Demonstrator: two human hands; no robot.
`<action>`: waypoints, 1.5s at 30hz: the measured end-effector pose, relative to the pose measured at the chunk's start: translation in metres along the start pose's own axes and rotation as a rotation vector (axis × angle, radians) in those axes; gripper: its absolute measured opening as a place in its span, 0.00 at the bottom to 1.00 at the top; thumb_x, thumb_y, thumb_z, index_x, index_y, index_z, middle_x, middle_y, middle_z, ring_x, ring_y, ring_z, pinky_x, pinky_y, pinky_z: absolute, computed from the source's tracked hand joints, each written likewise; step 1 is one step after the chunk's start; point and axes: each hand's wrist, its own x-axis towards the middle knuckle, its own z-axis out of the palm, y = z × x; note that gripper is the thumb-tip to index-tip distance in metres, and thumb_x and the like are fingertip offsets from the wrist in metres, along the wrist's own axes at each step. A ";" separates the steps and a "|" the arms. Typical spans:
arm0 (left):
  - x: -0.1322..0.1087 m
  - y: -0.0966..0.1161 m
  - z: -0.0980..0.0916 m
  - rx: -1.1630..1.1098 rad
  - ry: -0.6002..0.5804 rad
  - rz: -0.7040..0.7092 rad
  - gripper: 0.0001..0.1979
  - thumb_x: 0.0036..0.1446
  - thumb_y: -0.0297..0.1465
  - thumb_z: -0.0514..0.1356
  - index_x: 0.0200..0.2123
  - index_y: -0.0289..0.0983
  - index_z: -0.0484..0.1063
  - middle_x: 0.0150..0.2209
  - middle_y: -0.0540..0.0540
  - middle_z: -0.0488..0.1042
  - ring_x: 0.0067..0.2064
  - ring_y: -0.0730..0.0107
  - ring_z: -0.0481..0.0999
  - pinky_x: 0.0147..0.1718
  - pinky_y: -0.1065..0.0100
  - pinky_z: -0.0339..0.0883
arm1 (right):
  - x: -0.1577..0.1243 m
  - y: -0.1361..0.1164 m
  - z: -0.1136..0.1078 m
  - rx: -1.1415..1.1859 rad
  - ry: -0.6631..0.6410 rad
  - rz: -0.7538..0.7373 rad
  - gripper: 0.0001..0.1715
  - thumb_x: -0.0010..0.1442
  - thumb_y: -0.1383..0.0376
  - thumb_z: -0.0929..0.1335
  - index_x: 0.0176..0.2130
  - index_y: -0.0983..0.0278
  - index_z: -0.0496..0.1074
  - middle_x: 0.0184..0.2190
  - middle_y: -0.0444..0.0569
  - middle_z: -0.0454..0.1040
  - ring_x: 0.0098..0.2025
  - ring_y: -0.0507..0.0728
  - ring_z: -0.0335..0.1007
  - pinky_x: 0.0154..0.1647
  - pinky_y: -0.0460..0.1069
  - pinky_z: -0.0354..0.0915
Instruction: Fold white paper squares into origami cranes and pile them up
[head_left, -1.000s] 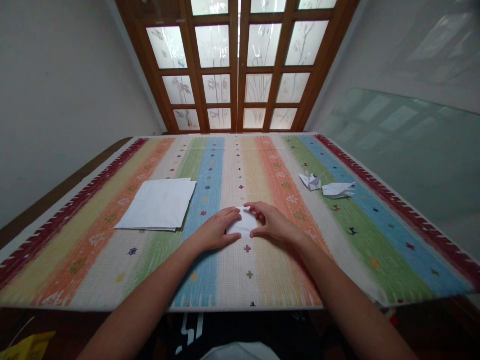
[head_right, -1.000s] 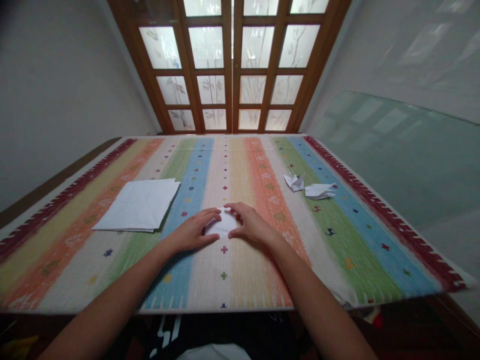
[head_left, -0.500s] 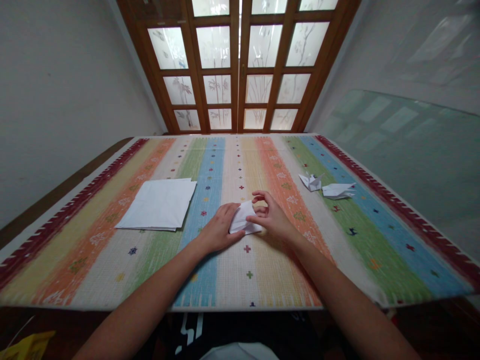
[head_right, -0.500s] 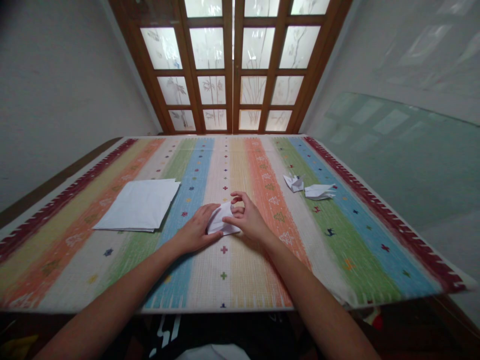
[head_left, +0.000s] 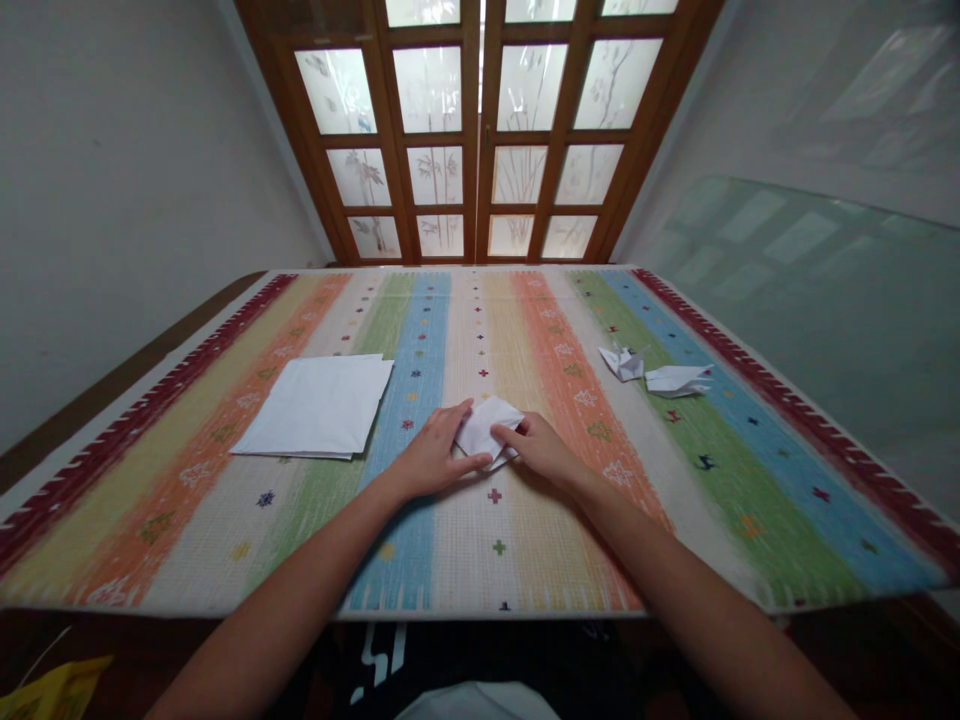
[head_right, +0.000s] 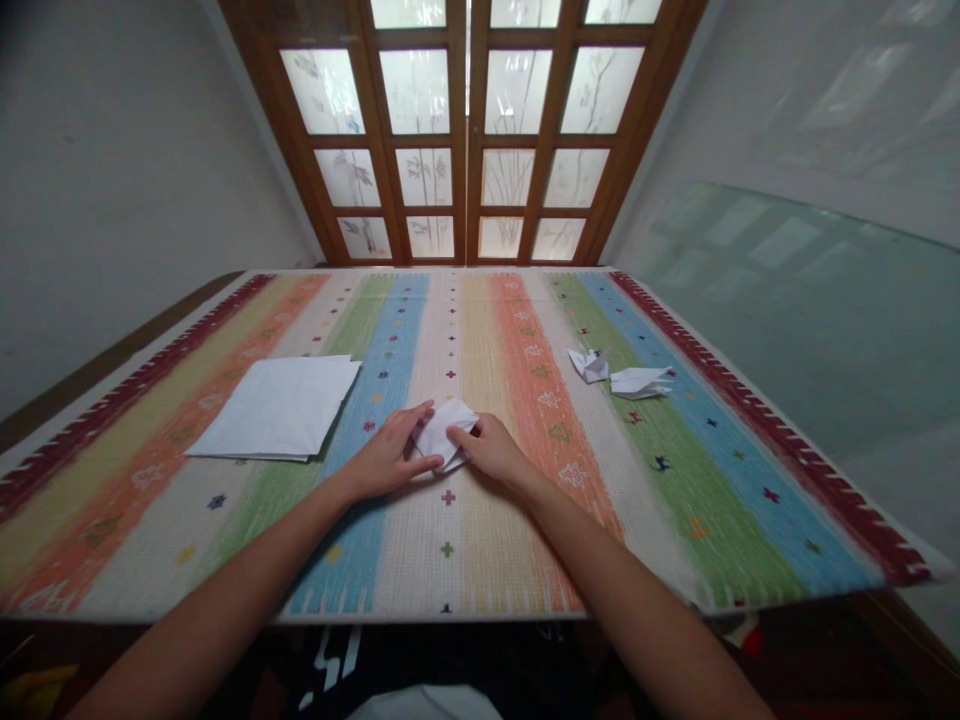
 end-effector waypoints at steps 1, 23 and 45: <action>0.000 -0.001 -0.001 -0.007 -0.002 0.000 0.43 0.60 0.46 0.69 0.72 0.39 0.58 0.67 0.32 0.69 0.66 0.42 0.70 0.65 0.39 0.65 | 0.000 0.000 0.000 0.024 0.000 -0.001 0.15 0.56 0.55 0.71 0.30 0.65 0.74 0.26 0.46 0.72 0.28 0.54 0.63 0.32 0.49 0.60; 0.001 -0.004 0.000 -0.028 0.093 0.037 0.31 0.65 0.40 0.66 0.67 0.38 0.64 0.62 0.34 0.72 0.64 0.48 0.72 0.64 0.43 0.66 | -0.011 -0.008 -0.003 -0.362 -0.278 -0.425 0.06 0.63 0.64 0.72 0.41 0.64 0.78 0.35 0.48 0.78 0.35 0.55 0.69 0.39 0.50 0.65; 0.002 0.004 0.001 0.033 0.102 0.047 0.27 0.67 0.39 0.62 0.66 0.38 0.66 0.61 0.35 0.73 0.64 0.48 0.70 0.66 0.41 0.64 | -0.012 -0.010 -0.002 -0.374 -0.199 -0.429 0.05 0.67 0.62 0.68 0.41 0.61 0.74 0.36 0.49 0.79 0.35 0.56 0.73 0.39 0.50 0.67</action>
